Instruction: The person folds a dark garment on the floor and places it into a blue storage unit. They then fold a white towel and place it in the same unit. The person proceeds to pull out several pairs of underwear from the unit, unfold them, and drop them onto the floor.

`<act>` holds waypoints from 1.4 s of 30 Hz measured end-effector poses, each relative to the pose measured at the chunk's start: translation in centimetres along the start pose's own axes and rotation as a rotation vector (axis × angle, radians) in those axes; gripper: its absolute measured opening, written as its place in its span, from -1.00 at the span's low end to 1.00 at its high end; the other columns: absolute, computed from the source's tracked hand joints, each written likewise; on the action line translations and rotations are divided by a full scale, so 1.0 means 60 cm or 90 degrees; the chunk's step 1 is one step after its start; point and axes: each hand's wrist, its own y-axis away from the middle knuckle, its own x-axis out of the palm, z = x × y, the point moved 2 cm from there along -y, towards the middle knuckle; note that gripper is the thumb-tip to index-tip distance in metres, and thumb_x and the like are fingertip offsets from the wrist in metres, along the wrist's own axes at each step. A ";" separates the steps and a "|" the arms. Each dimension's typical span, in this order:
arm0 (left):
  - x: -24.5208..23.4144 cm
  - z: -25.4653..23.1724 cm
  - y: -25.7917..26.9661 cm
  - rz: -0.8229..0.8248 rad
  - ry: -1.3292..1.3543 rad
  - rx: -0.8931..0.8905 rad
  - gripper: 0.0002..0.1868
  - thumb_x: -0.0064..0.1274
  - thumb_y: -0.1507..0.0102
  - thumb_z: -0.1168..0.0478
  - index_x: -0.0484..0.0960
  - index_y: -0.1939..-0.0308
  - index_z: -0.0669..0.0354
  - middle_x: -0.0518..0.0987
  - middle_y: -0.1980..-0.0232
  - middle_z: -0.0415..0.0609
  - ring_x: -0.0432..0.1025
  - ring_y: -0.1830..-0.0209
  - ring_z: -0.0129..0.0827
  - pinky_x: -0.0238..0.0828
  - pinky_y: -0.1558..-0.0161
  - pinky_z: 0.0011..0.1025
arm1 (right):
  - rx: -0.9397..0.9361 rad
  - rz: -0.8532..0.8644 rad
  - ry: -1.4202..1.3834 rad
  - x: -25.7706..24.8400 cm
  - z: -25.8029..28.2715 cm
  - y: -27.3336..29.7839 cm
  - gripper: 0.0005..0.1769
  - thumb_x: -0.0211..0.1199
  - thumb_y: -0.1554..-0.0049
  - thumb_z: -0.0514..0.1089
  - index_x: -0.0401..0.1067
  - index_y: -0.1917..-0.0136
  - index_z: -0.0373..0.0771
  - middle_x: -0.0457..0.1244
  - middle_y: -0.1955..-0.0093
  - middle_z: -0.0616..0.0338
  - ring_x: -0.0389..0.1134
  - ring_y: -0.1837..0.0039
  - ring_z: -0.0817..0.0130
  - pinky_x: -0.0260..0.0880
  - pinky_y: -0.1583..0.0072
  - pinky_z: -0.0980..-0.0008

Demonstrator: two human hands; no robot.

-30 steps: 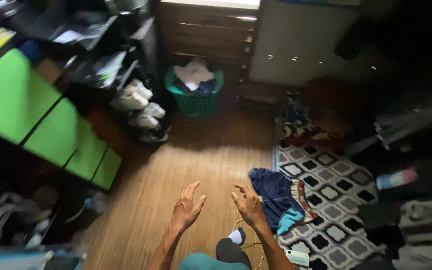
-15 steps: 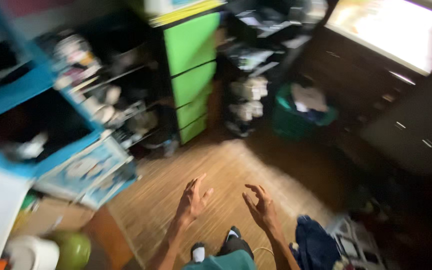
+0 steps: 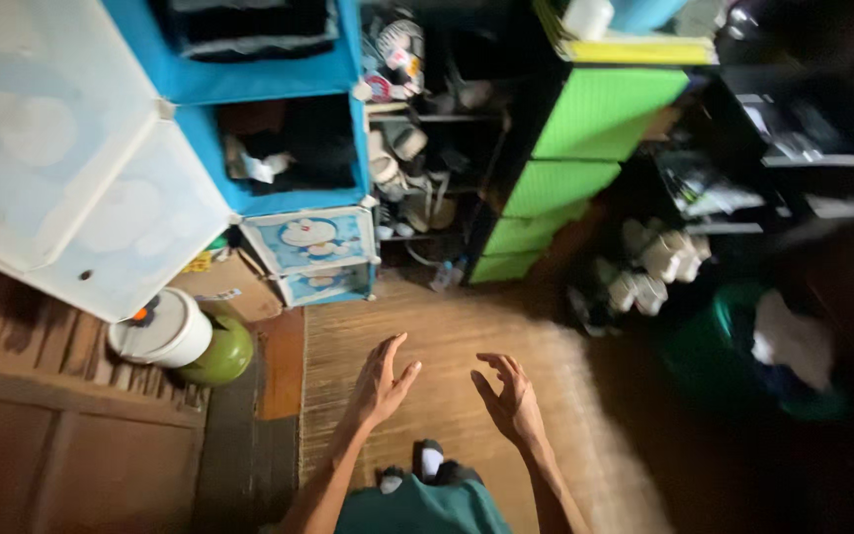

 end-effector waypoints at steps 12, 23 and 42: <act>0.050 0.006 -0.018 -0.079 -0.017 -0.030 -0.27 -0.06 -0.36 -0.19 0.22 -0.51 0.04 0.28 -0.50 0.15 0.19 -0.51 0.02 0.25 -0.42 -0.07 | -0.099 0.096 -0.003 -0.003 -0.042 -0.101 -0.61 0.32 -0.15 -0.05 0.47 -0.20 -0.23 0.36 -0.15 -0.01 0.40 -0.20 0.08 0.47 -0.18 0.17; -0.016 0.062 -0.069 -0.081 -0.012 -0.056 -0.30 -0.04 -0.37 -0.13 0.19 -0.51 0.04 0.26 -0.51 0.12 0.19 -0.50 0.02 0.24 -0.38 -0.06 | -0.108 0.153 0.022 0.063 0.006 -0.176 -0.58 0.33 -0.14 -0.03 0.47 -0.24 -0.18 0.35 -0.18 0.01 0.39 -0.22 0.09 0.47 -0.18 0.17; -0.338 0.262 -0.176 -0.116 0.039 -0.075 -0.33 0.00 -0.34 -0.07 0.23 -0.48 0.01 0.30 -0.49 0.07 0.24 -0.48 0.03 0.29 -0.36 -0.08 | -0.170 0.195 0.033 0.373 0.249 -0.328 -0.52 0.34 -0.14 0.01 0.45 -0.26 -0.25 0.35 -0.14 -0.04 0.37 -0.20 0.05 0.39 -0.18 0.12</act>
